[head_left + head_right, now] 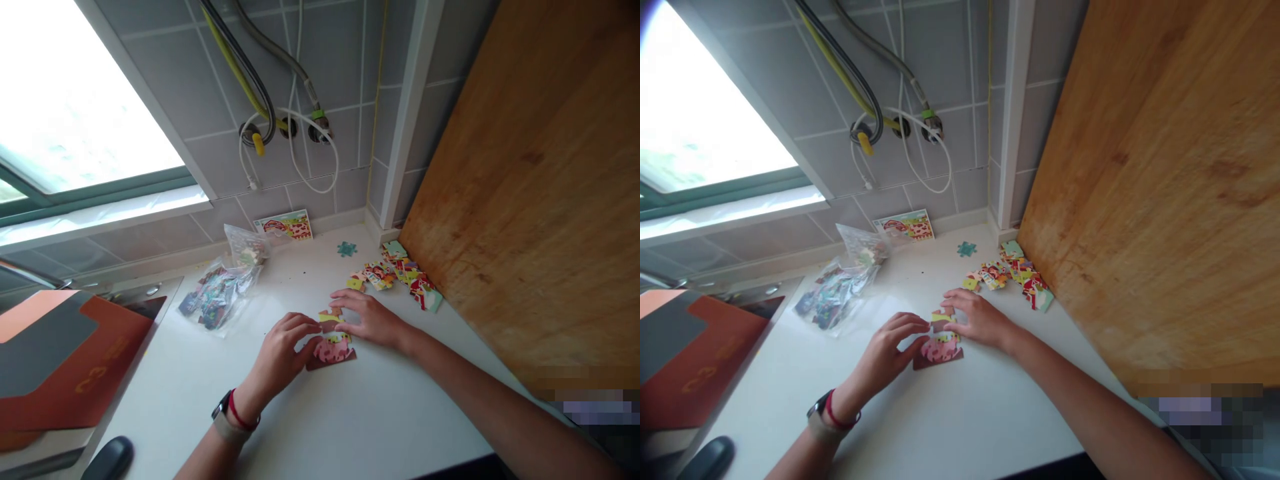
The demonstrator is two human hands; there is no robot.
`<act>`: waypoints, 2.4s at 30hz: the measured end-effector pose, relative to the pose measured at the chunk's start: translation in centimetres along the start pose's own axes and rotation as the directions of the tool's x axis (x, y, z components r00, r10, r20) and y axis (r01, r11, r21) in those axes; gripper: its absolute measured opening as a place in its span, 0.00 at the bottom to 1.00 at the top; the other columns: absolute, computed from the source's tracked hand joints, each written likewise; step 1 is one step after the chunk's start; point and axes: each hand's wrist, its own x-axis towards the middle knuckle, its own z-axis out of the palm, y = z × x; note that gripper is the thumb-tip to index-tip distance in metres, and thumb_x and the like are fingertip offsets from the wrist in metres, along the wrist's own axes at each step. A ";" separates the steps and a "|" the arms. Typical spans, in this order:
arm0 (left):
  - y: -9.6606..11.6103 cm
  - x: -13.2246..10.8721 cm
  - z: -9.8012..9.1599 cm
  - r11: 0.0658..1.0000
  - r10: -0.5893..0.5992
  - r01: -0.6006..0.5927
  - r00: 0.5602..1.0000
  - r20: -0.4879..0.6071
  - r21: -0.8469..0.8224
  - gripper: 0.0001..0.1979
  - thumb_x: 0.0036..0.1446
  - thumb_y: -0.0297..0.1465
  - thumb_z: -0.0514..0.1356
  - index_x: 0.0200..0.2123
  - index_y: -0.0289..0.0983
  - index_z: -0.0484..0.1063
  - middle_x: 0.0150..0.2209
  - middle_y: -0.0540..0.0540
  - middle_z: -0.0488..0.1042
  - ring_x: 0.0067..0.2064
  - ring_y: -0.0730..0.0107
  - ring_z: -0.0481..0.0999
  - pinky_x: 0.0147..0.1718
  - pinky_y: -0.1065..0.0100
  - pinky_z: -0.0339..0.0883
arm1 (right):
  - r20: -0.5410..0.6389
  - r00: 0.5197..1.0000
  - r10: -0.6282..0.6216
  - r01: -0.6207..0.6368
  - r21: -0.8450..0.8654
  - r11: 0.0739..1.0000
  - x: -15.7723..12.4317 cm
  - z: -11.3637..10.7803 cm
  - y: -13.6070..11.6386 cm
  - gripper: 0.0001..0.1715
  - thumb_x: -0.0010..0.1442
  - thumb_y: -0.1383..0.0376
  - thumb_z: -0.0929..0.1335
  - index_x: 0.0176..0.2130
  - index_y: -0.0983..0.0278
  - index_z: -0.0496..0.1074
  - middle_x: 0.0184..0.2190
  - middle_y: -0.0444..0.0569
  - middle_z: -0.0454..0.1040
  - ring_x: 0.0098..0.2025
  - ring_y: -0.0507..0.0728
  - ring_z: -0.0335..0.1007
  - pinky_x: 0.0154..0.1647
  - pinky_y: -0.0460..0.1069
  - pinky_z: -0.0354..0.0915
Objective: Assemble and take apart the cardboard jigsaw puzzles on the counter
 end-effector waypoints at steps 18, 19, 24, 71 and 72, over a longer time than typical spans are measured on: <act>-1.3 -0.3 0.6 0.986 -0.131 0.122 0.988 0.076 0.117 0.13 0.64 0.27 0.60 0.46 0.49 0.81 0.62 0.46 0.69 0.65 0.48 0.64 0.61 0.41 0.65 | -0.049 0.999 0.004 -0.010 -0.121 0.993 0.0 -0.1 0.5 0.27 0.60 0.74 0.67 0.56 0.58 0.76 0.60 0.54 0.74 0.61 0.60 0.71 0.63 0.59 0.65; -1.2 -0.3 0.5 0.987 -0.122 0.109 0.987 0.104 0.121 0.15 0.64 0.27 0.60 0.49 0.50 0.81 0.63 0.46 0.67 0.67 0.47 0.62 0.62 0.41 0.64 | -0.056 0.998 0.016 -0.023 -0.124 0.992 0.0 -0.1 0.5 0.26 0.61 0.73 0.68 0.56 0.59 0.76 0.58 0.54 0.75 0.59 0.60 0.72 0.62 0.59 0.66; -0.2 -0.3 0.1 0.983 -0.114 0.073 0.960 0.257 0.167 0.17 0.69 0.35 0.57 0.59 0.55 0.74 0.70 0.47 0.58 0.73 0.40 0.49 0.65 0.34 0.54 | 0.010 1.000 0.009 -0.008 -0.115 0.993 0.2 -0.4 -0.1 0.20 0.59 0.67 0.74 0.52 0.61 0.79 0.50 0.54 0.80 0.56 0.63 0.73 0.60 0.60 0.66; -0.3 -0.2 0.4 0.992 -0.074 0.040 0.953 0.293 0.120 0.25 0.59 0.48 0.66 0.60 0.58 0.72 0.70 0.44 0.58 0.71 0.36 0.53 0.64 0.27 0.47 | 0.339 0.941 0.015 0.063 -0.216 0.974 -1.0 -2.8 0.1 0.20 0.64 0.65 0.71 0.53 0.45 0.79 0.73 0.44 0.54 0.74 0.71 0.46 0.70 0.72 0.51; -0.2 -0.2 0.3 0.992 -0.070 0.036 0.953 0.293 0.121 0.25 0.60 0.48 0.66 0.60 0.58 0.72 0.70 0.44 0.58 0.71 0.36 0.54 0.64 0.27 0.48 | 0.339 0.940 0.021 0.058 -0.221 0.974 -0.9 -2.7 0.1 0.21 0.64 0.67 0.71 0.53 0.45 0.79 0.73 0.44 0.54 0.75 0.70 0.46 0.70 0.72 0.51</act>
